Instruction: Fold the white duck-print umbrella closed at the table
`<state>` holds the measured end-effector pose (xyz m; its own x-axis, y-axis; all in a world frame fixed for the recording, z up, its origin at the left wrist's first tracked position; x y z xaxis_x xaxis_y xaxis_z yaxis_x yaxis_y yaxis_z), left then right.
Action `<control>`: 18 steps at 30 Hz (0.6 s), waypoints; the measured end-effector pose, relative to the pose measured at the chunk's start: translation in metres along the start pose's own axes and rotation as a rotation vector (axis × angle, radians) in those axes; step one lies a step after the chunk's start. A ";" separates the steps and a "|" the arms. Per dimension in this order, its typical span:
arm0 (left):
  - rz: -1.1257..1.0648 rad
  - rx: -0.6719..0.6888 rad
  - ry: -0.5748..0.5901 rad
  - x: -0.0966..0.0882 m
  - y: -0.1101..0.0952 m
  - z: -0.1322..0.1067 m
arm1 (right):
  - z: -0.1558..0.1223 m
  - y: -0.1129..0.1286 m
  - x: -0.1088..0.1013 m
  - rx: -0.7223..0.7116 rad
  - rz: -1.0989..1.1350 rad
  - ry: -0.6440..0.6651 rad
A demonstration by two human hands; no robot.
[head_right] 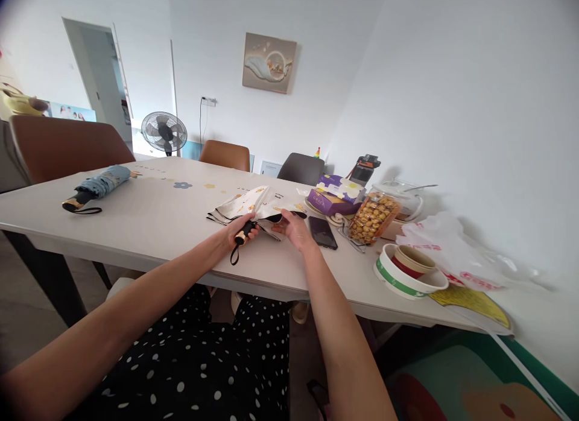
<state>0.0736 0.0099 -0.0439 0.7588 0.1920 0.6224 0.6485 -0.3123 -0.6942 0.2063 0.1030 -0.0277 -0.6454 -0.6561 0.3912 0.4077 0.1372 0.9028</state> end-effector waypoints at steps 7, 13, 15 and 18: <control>0.055 0.039 -0.024 0.001 0.000 -0.002 | 0.002 -0.012 -0.002 0.114 -0.124 -0.153; 0.091 0.046 -0.015 0.002 0.001 -0.005 | 0.006 -0.005 -0.003 0.009 0.034 -0.120; 0.096 0.051 -0.016 0.002 0.002 -0.005 | 0.008 -0.004 -0.006 -0.058 0.031 -0.143; 0.094 0.029 -0.026 0.002 0.002 -0.004 | 0.007 -0.004 -0.009 -0.163 -0.068 -0.203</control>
<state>0.0762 0.0061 -0.0425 0.8173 0.1871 0.5450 0.5757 -0.3032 -0.7593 0.2059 0.1136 -0.0337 -0.7843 -0.4953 0.3736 0.4471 -0.0338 0.8938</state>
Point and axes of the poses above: each hand's wrist, its own z-axis towards the middle knuckle, its own x-axis out of the palm, y = z × x, the point moved 3 cm from there along z, towards the middle knuckle, and after that the axes turned 7 degrees about z, right-handed, at the moved point
